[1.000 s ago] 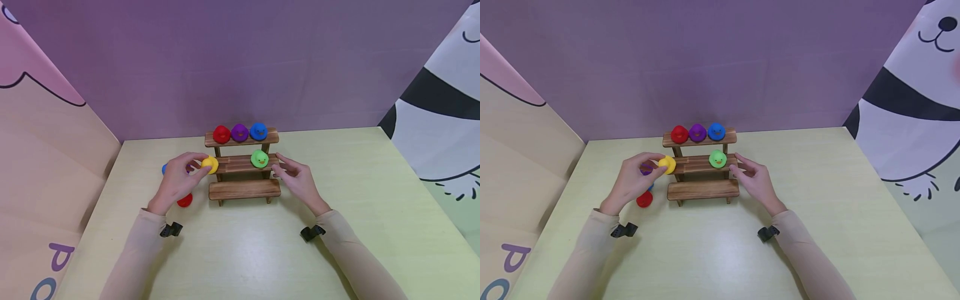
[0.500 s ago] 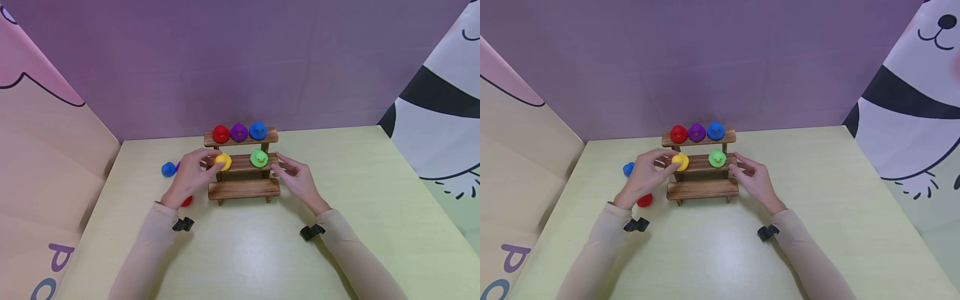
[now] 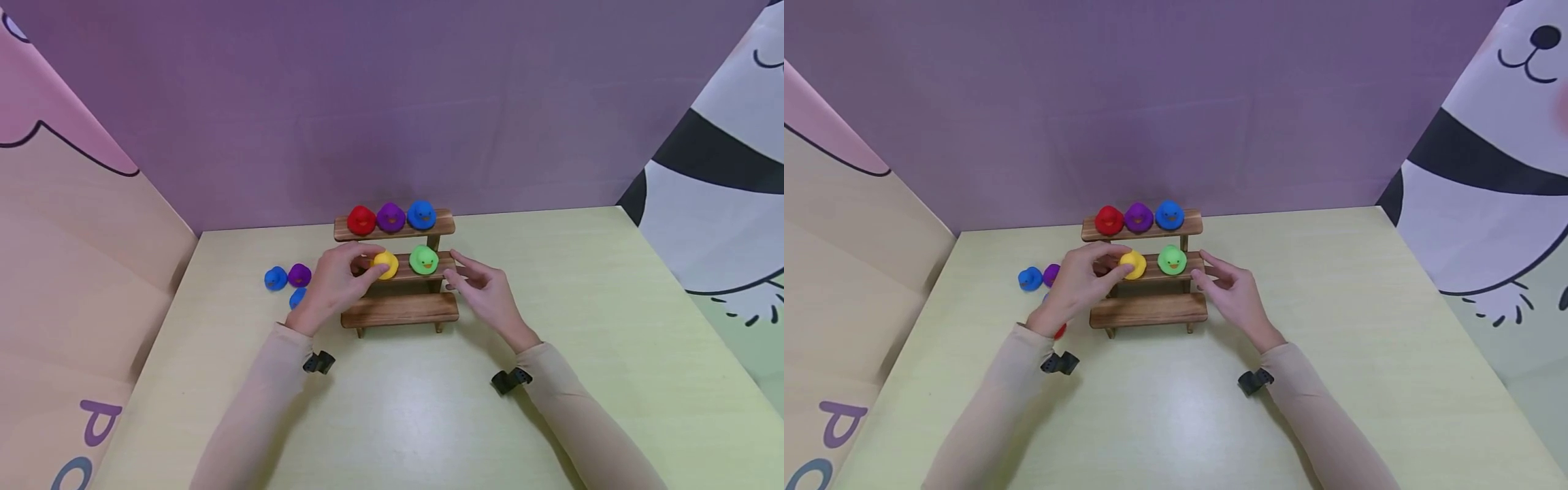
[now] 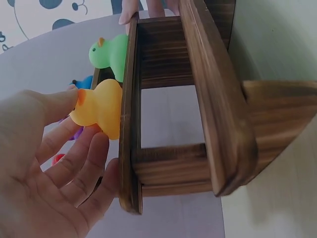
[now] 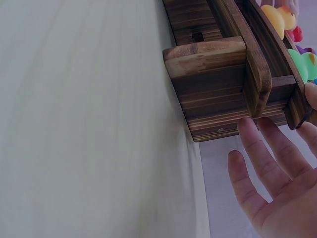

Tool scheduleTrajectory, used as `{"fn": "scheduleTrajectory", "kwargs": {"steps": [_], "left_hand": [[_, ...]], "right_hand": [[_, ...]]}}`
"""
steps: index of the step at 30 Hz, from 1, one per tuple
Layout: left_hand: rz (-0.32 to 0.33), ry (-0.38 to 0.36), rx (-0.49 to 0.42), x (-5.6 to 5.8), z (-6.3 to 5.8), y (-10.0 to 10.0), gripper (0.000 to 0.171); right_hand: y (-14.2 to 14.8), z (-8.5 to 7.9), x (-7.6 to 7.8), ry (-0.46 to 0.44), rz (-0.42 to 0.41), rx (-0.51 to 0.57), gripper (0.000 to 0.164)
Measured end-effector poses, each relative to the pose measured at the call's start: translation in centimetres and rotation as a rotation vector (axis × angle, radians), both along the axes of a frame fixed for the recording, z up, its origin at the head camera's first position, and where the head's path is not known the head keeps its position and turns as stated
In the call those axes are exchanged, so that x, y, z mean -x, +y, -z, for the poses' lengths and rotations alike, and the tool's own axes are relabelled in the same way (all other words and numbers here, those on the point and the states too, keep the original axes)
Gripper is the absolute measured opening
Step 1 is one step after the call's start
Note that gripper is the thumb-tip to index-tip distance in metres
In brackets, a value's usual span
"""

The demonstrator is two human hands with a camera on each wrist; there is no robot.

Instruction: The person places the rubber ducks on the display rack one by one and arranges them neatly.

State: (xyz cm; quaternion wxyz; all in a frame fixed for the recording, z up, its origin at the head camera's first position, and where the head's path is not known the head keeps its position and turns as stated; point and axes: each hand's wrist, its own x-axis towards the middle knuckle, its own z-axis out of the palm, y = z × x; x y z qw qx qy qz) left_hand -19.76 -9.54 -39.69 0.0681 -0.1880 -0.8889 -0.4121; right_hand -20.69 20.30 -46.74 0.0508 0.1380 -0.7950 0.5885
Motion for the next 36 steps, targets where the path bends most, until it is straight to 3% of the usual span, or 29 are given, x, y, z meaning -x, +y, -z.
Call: {"fn": "scheduleTrajectory", "kwargs": {"steps": [6,15,36], "left_hand": [[0.007,0.03,0.024,0.3,-0.2,0.9,0.034],[0.003,0.007,0.034,0.3,0.3,1.8,0.035],[-0.013,0.017,0.072,0.4,-0.1,1.5,0.036]], "right_hand": [[0.1,-0.2,0.0,0.01,-0.002,-0.002,0.05],[0.1,0.1,-0.2,-0.006,-0.007,-0.006,0.049],[0.0,0.1,0.1,0.002,0.002,-0.014,0.05]]}}
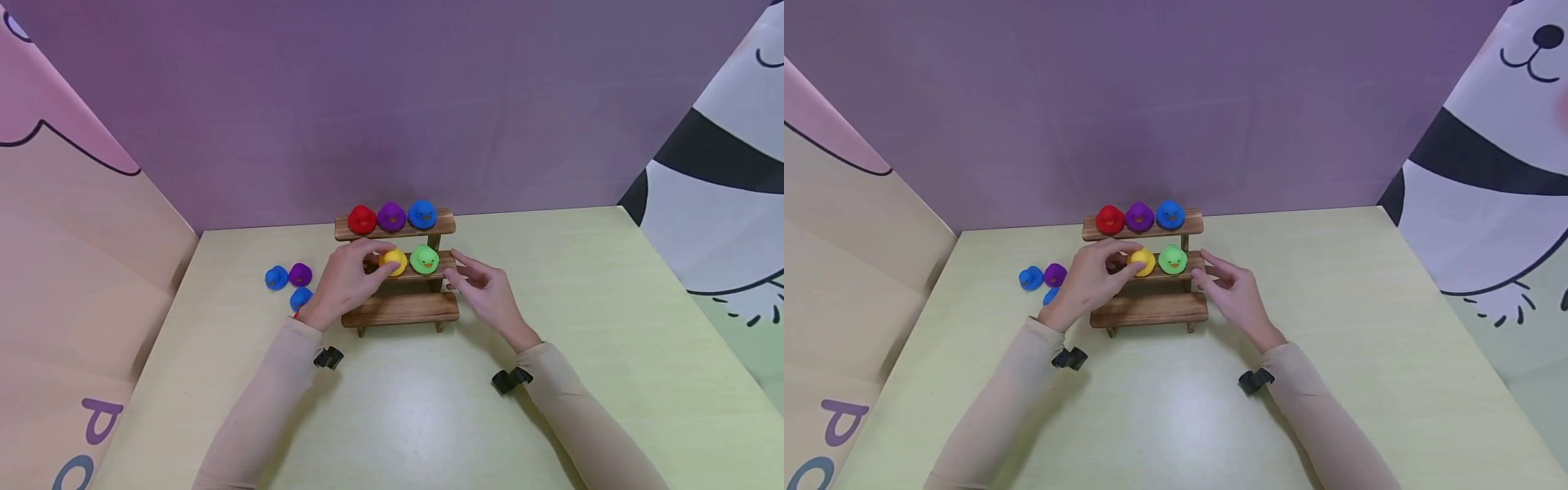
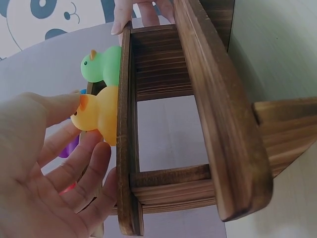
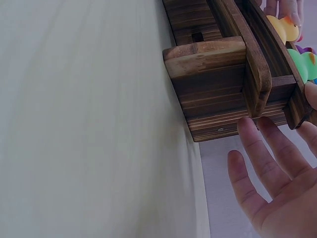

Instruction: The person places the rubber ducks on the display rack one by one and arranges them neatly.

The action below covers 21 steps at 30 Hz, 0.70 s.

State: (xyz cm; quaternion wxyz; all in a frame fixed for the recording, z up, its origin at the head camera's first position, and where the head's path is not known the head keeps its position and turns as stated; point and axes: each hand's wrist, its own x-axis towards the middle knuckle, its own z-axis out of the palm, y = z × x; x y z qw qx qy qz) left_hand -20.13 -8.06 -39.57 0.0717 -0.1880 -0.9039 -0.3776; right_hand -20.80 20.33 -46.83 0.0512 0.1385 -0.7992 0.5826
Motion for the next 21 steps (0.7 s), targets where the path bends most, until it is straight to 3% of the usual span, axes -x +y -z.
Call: {"fn": "scheduleTrajectory", "kwargs": {"steps": [9,21], "left_hand": [[-0.021,-0.006,-0.055,-0.3,0.0,-1.2,0.036],[-0.113,0.014,-0.065,-0.8,1.2,-5.7,0.028]], "right_hand": [[-0.1,0.1,0.0,-0.001,-0.002,0.003,0.049],[-0.2,0.0,0.0,-0.005,-0.003,0.005,0.05]]}}
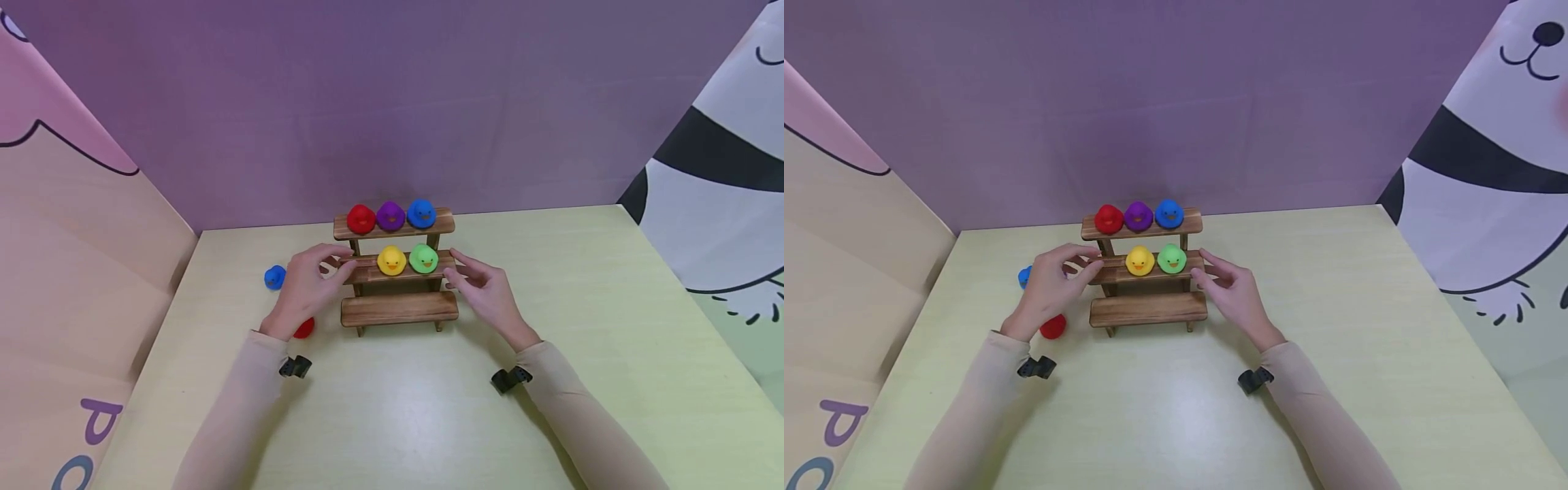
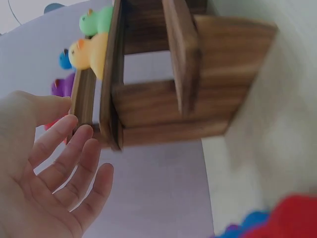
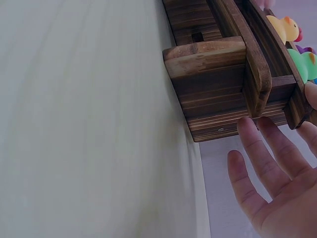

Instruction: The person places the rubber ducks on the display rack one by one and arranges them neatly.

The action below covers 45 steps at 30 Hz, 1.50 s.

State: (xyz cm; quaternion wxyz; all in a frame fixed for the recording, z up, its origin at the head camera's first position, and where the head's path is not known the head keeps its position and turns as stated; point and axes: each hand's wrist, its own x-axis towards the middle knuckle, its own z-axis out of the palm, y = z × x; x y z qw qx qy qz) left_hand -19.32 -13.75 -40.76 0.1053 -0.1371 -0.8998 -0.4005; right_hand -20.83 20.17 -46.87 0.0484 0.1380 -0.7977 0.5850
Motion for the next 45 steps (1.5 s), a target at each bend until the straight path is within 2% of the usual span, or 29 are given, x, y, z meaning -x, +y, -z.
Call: {"fn": "scheduleTrajectory", "kwargs": {"steps": [11,18,23,31,36,40,45], "left_hand": [[-0.106,-0.016,0.017,-0.7,1.5,-4.9,0.029],[-0.184,-0.024,0.018,-0.8,3.0,-8.4,0.028],[-0.227,-0.02,0.019,-0.7,3.7,-10.3,0.026],[-0.254,-0.048,0.036,-0.2,4.3,-11.8,0.03],[-0.267,-0.106,0.046,0.1,4.7,-12.4,0.033],[-0.254,-0.165,0.052,0.3,4.9,-12.6,0.037],[-0.24,-0.197,0.052,0.6,5.1,-12.7,0.04]], "right_hand": [[0.1,0.2,-0.1,0.008,0.006,-0.008,0.049],[0.1,0.2,-0.1,0.004,0.001,-0.01,0.049],[0.2,0.2,-0.2,0.001,0.013,-0.021,0.049],[0.2,0.1,-0.2,-0.004,0.018,-0.024,0.049],[0.2,0.1,-0.2,-0.006,0.008,-0.01,0.049],[0.1,0.1,-0.2,0.001,0.01,-0.007,0.049],[0.0,0.1,-0.1,0.006,0.006,0.003,0.049]]}}
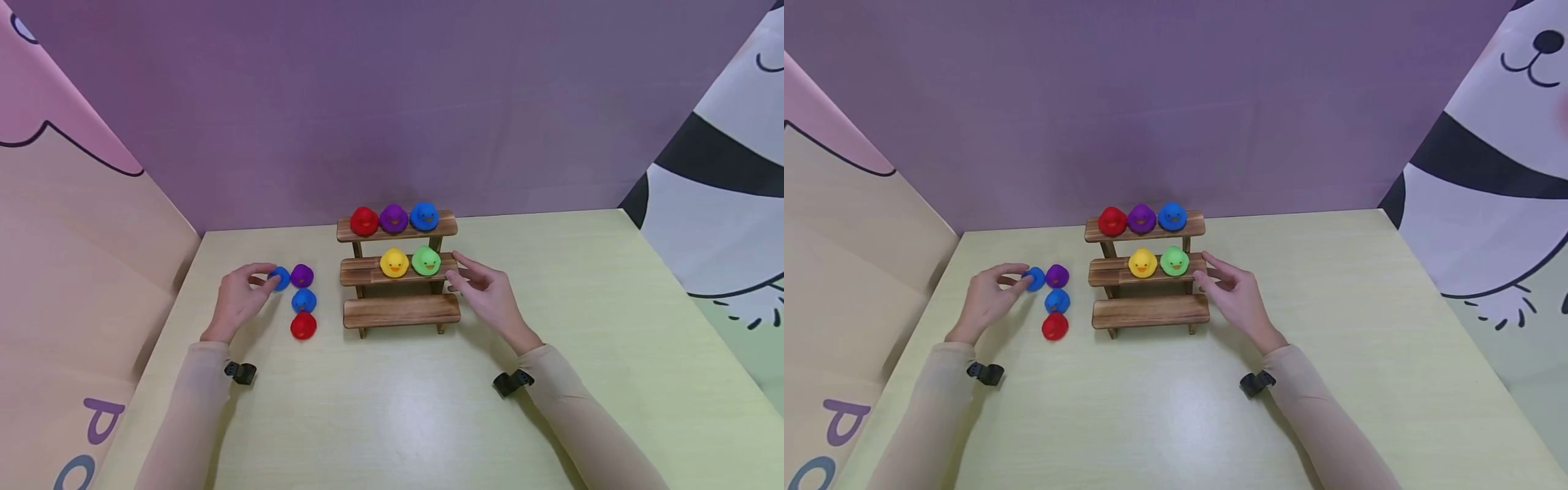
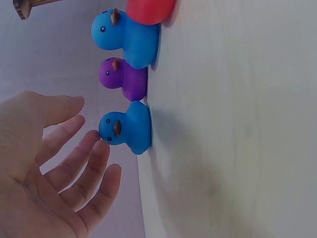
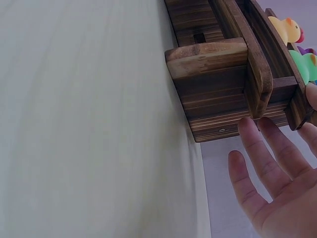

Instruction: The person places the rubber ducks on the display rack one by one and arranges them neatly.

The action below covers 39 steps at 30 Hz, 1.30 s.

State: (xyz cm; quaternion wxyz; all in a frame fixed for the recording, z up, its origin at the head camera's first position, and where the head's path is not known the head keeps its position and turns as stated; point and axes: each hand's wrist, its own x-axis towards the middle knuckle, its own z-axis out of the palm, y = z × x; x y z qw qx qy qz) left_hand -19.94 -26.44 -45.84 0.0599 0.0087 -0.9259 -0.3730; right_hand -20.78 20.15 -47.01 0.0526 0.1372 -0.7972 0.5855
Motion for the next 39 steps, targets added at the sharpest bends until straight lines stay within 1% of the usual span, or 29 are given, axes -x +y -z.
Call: {"fn": "scheduleTrajectory", "kwargs": {"steps": [9,18,22,33,39], "left_hand": [[0.004,-0.034,0.02,0.5,0.1,0.0,0.041],[0.029,-0.119,0.048,1.1,0.7,-0.1,0.04],[0.022,-0.133,0.041,1.1,0.7,-0.1,0.04],[0.015,-0.114,0.036,1.0,0.8,-0.3,0.039],[0.016,-0.089,0.043,0.7,0.6,-0.7,0.039]], "right_hand": [[0.0,0.0,0.0,0.005,-0.009,0.005,0.051],[0.0,0.1,0.0,0.003,-0.01,0.012,0.051],[0.1,0.1,0.0,0.001,-0.015,0.02,0.05],[0.0,-0.1,-0.1,0.003,-0.012,0.006,0.05],[-0.1,-0.2,-0.1,-0.005,0.001,0.0,0.05]]}}
